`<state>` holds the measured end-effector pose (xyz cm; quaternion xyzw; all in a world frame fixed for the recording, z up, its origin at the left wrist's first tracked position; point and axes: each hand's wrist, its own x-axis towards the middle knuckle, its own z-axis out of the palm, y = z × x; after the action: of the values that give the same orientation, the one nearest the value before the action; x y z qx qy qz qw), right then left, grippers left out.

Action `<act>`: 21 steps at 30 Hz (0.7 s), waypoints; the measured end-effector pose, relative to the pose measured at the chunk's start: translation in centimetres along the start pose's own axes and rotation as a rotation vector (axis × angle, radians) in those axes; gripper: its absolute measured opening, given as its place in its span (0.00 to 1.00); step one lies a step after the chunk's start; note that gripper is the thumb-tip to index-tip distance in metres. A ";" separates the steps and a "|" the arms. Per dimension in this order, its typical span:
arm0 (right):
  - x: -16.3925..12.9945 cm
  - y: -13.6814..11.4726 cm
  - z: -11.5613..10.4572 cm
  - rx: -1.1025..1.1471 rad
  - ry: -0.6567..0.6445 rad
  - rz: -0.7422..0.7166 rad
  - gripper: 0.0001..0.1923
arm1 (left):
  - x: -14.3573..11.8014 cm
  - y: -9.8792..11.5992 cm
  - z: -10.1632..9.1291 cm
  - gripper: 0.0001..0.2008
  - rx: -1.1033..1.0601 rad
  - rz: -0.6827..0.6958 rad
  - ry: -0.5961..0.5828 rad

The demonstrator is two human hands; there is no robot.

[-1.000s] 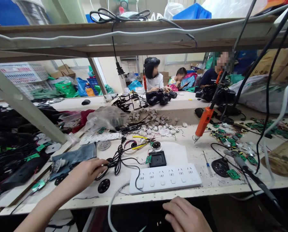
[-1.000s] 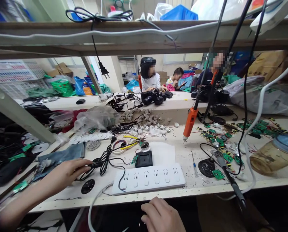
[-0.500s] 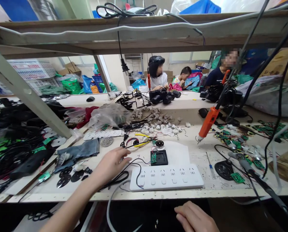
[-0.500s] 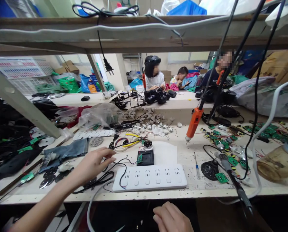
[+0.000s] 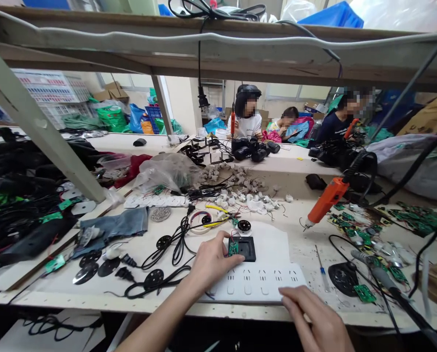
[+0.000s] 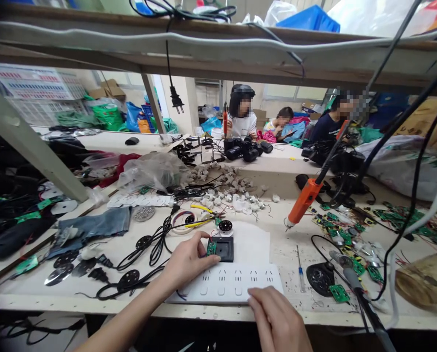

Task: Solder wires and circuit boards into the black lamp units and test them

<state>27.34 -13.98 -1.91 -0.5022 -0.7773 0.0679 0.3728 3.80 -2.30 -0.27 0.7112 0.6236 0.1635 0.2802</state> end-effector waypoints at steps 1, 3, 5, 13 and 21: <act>1.0 0.2 0.0 -0.008 0.041 0.036 0.07 | 0.0 0.0 0.0 0.26 -0.018 0.004 -0.006; 3.2 0.8 0.6 -0.009 0.104 0.123 0.09 | 0.1 0.0 -0.1 0.26 -0.045 0.013 -0.016; 5.6 1.6 1.9 0.008 0.097 0.235 0.11 | 0.3 0.0 -0.2 0.25 -0.058 0.016 -0.033; 13.4 2.3 8.1 0.007 -0.143 0.395 0.25 | 0.6 -0.6 -0.3 0.24 -0.085 0.028 -0.091; 15.0 2.4 9.3 0.025 -0.265 0.475 0.28 | -0.2 -1.4 -1.3 0.17 -0.055 0.026 -0.164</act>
<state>19.81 2.15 -2.02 -0.6526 -0.6789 0.2280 0.2475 1.91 -2.11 -0.02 0.7223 0.5845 0.1251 0.3477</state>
